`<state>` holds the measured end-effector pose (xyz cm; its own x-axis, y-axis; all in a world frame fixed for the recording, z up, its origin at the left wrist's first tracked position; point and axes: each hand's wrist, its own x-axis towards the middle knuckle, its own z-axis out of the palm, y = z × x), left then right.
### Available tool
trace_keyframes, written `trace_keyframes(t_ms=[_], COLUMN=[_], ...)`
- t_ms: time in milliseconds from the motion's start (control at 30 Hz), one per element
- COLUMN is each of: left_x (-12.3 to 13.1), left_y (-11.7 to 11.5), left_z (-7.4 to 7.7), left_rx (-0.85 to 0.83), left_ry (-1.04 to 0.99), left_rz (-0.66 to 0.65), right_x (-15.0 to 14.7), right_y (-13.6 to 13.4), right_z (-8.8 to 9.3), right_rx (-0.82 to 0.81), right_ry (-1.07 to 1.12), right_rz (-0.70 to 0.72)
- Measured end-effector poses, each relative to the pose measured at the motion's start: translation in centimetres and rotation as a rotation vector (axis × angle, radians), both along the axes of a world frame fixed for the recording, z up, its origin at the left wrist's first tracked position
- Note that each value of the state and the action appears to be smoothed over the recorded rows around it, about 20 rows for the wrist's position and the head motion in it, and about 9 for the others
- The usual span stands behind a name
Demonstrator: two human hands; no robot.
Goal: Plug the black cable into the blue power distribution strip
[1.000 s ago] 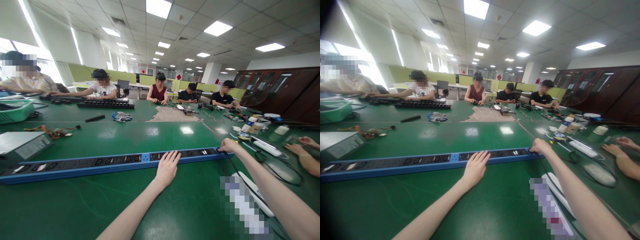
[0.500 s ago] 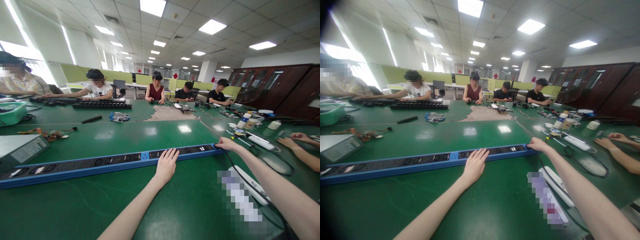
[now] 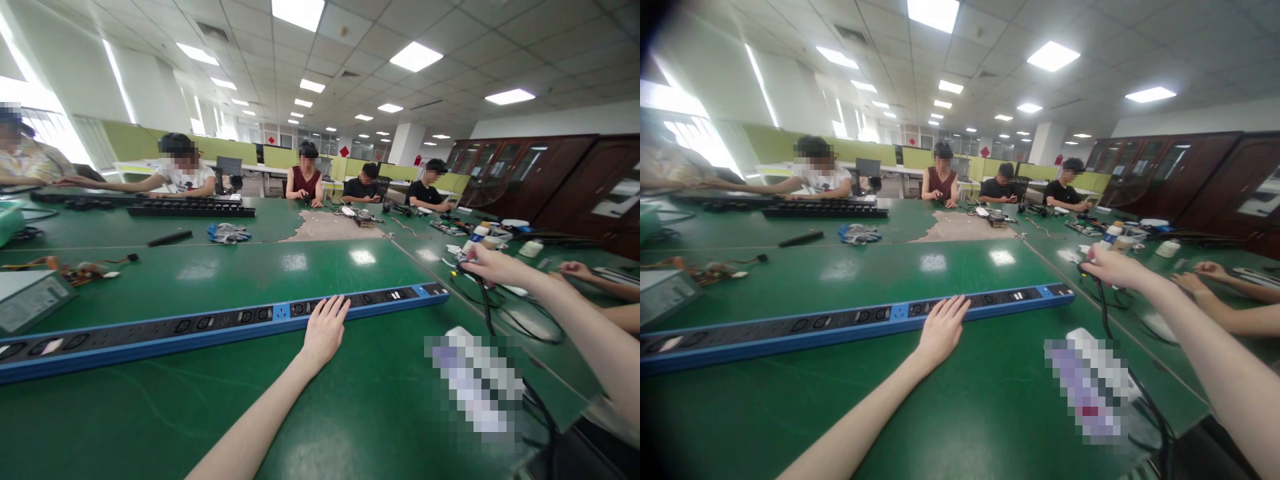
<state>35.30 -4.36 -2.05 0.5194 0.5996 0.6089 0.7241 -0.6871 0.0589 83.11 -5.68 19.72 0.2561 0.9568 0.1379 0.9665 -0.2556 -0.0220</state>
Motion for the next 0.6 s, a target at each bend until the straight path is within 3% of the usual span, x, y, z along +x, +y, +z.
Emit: trace_keyframes(t_ms=[100,200,333,400,500,600], left_x=[-0.1,0.0,1.4,2.6,4.5,6.5], left_y=[0.1,0.1,-2.2,-5.0,-10.4,-15.0], left_z=[0.0,0.1,2.2,4.4,7.5,8.0], left_rx=[-0.014,-0.054,-0.218,-0.388,-0.843,-1.242], left_ry=[0.003,-0.025,-0.195,-0.307,-0.392,-0.350], left_rz=[0.000,-0.017,-0.141,-0.302,-0.656,-0.898], right_x=[-3.0,-7.9,-16.0,-19.5,-22.8,-23.8], right_y=[-3.6,-7.8,-11.3,-11.3,-9.7,-7.3], right_z=[4.4,9.0,13.2,14.0,13.8,12.2], right_rx=[0.116,0.448,0.793,0.836,0.837,0.806], right_ry=[0.068,0.165,0.206,0.217,0.247,0.305], right_rz=[0.105,0.189,0.326,0.417,0.491,0.470])
